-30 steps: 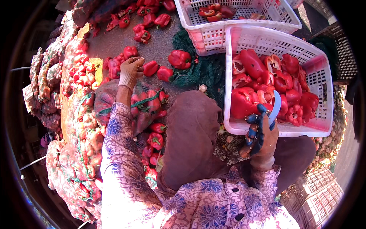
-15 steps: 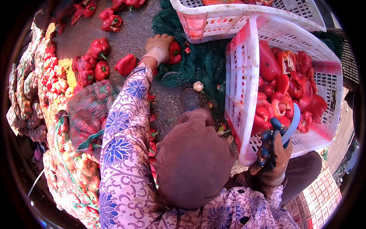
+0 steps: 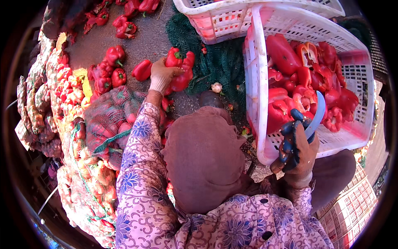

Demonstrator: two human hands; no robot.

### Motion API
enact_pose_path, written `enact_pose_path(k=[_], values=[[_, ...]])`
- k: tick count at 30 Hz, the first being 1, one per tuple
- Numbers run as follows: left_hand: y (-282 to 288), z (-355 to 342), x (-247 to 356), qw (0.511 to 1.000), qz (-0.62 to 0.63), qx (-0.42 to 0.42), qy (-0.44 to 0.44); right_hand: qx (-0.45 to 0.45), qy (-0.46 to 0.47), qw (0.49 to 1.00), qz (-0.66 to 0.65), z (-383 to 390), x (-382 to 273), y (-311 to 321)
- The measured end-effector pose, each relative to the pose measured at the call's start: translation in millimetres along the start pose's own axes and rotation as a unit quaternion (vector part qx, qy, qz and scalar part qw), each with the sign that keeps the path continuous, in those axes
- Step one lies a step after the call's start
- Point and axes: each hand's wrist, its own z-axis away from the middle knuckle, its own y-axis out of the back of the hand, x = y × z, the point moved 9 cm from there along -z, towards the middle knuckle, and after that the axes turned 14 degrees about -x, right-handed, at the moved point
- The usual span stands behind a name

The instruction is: The person uses a curved knife to remove the cores and seeds from red bell peppers by hand, placing the trimmed pepper pieces into a white plastic basket.

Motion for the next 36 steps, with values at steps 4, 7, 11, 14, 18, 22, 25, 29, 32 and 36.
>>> enact_pose_path(k=[4,7,11,14,18,22,25,29,32,36], values=[[4,54,77,0.987,0.100,-0.046,-0.119,0.004,0.041,0.997,0.066,6,-7,3],[5,102,159,0.983,0.030,-0.089,-0.157,-0.044,0.088,0.992,0.073,15,-43,-10],[-26,175,282,0.942,-0.023,-0.154,-0.297,-0.096,0.172,0.980,0.027,37,-116,-31],[-56,224,338,0.914,-0.111,-0.163,-0.355,-0.134,0.276,0.951,0.038,43,-158,-40],[-121,254,368,0.857,-0.300,-0.141,-0.393,-0.178,0.237,0.951,0.089,38,-168,-26],[-181,232,364,0.870,-0.267,-0.204,-0.361,-0.132,0.265,0.955,0.006,15,-145,28],[-203,217,352,0.883,-0.226,-0.238,-0.336,-0.136,0.172,0.976,0.004,25,-139,38],[-230,195,337,0.876,-0.167,-0.300,-0.338,-0.123,0.173,0.977,0.032,21,-141,52],[-239,198,342,0.878,-0.117,-0.338,-0.319,-0.132,0.168,0.976,0.044,21,-144,56],[-243,193,324,0.870,0.033,-0.371,-0.324,-0.141,0.202,0.966,0.075,18,-142,48]])
